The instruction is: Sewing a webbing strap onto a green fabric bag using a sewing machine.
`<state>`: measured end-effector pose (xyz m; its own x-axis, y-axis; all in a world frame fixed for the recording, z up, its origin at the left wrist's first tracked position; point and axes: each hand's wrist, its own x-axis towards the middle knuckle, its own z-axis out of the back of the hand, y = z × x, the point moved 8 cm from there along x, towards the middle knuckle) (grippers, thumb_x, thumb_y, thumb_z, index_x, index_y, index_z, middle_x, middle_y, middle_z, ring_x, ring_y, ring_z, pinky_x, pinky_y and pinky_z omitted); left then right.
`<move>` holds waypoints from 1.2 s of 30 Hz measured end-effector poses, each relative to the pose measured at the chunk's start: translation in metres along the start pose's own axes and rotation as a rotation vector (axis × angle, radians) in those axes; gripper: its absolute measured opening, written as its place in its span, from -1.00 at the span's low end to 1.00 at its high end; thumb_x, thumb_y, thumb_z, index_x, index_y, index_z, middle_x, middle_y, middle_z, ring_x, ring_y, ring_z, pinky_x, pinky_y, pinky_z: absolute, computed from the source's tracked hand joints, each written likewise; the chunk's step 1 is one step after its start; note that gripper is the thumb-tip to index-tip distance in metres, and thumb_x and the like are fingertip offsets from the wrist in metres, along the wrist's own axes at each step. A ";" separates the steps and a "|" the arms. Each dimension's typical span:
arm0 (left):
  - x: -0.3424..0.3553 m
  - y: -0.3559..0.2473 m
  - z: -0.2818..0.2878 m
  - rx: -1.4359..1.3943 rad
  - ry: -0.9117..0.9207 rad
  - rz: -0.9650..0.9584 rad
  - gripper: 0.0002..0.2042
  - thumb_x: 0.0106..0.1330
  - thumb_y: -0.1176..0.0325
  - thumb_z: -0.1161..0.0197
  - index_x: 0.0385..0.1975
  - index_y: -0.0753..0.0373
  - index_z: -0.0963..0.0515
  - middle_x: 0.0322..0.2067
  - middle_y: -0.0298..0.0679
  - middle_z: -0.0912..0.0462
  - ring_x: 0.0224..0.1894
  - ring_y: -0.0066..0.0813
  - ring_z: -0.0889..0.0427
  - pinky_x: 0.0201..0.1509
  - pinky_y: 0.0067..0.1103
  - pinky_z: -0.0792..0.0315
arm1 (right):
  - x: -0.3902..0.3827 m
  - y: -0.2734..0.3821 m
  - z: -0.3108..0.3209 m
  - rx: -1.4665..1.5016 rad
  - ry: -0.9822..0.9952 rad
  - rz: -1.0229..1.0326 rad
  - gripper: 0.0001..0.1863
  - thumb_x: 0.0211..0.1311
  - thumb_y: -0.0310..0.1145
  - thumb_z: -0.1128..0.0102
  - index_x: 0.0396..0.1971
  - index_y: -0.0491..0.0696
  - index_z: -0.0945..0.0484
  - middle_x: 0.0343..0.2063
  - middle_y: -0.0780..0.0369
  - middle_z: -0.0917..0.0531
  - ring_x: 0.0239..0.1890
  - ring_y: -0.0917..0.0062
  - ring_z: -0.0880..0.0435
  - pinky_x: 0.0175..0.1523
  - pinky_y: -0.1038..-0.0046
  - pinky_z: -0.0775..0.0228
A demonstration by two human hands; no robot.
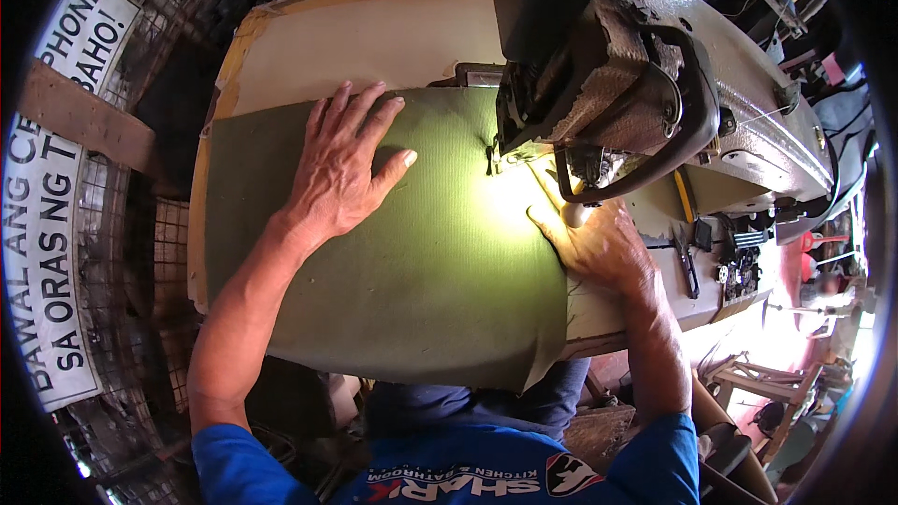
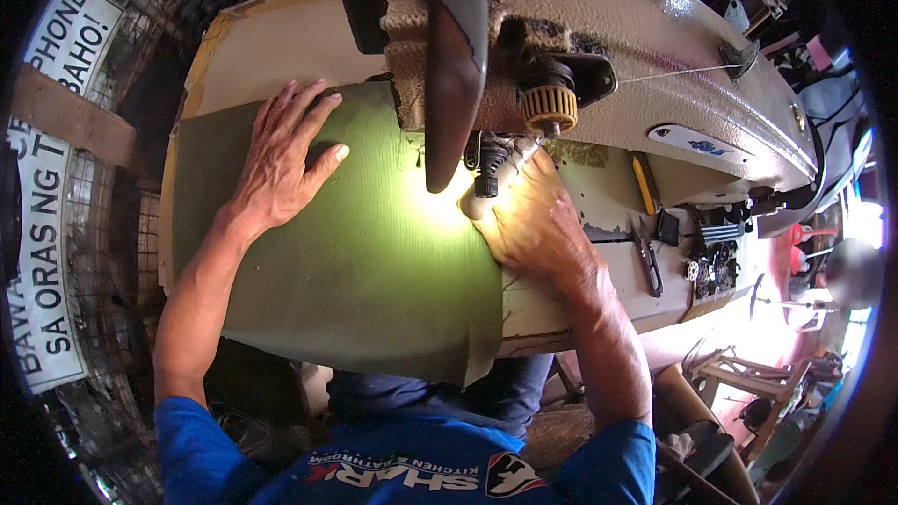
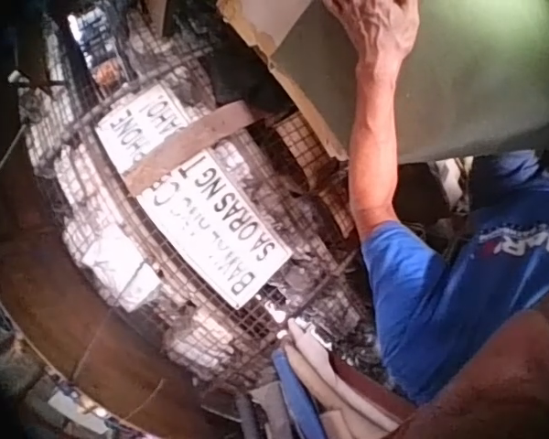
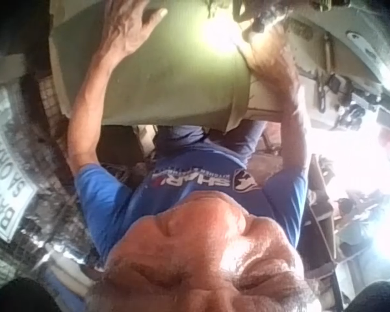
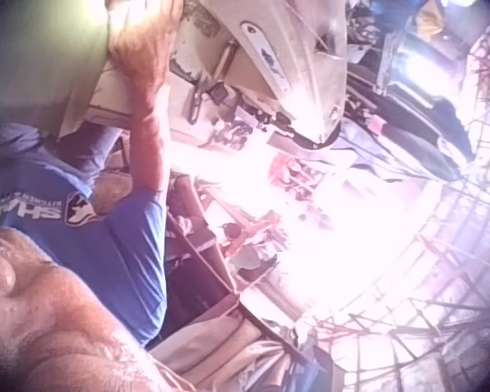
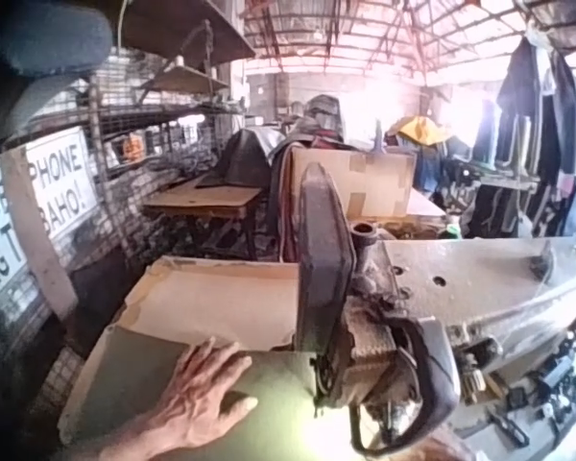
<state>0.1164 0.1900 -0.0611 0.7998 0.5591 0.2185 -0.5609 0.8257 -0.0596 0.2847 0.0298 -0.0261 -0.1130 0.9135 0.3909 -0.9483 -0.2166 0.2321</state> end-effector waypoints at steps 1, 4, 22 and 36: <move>0.000 0.001 -0.001 0.008 0.013 0.007 -0.42 0.46 -0.06 -0.02 0.34 0.17 -0.29 0.40 -0.10 -0.19 0.46 0.01 -0.07 0.55 -0.14 0.10 | 0.001 0.000 -0.002 -0.031 0.038 -0.002 -0.82 0.13 -0.31 -0.02 -0.45 -0.13 -0.46 -0.35 0.08 -0.54 -0.19 0.12 -0.48 -0.05 0.13 -0.27; 0.002 0.003 0.000 0.018 0.018 -0.006 -0.41 0.45 -0.08 -0.02 0.34 0.16 -0.29 0.40 -0.11 -0.19 0.46 0.00 -0.07 0.55 -0.14 0.09 | 0.002 0.006 0.000 -0.079 0.017 0.060 -0.82 0.12 -0.30 -0.04 -0.49 -0.11 -0.47 -0.37 0.09 -0.54 -0.20 0.13 -0.48 -0.06 0.14 -0.27; 0.000 0.007 0.003 -0.026 0.035 0.053 -0.41 0.42 -0.07 -0.09 0.33 0.14 -0.33 0.40 -0.17 -0.22 0.48 -0.09 -0.08 0.56 -0.17 0.08 | -0.007 0.011 0.003 -0.127 -0.069 0.148 -0.83 0.19 -0.28 -0.10 -0.35 -0.07 -0.53 -0.29 0.08 -0.56 -0.09 0.15 -0.52 0.11 0.09 -0.32; -0.003 0.001 0.005 -0.063 -0.073 -0.009 -0.40 0.39 -0.04 -0.11 0.29 0.27 -0.36 0.37 -0.07 -0.28 0.45 -0.03 -0.12 0.53 -0.18 0.04 | -0.014 0.012 0.003 -0.169 -0.121 0.208 -0.70 0.22 -0.24 -0.10 -0.21 -0.15 -0.60 -0.18 0.08 -0.61 0.03 0.18 -0.53 0.26 0.10 -0.26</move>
<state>0.1121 0.1890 -0.0574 0.7860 0.5464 0.2894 -0.5370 0.8352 -0.1183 0.2761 0.0138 -0.0263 -0.2833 0.8055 0.5205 -0.9457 -0.3249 -0.0119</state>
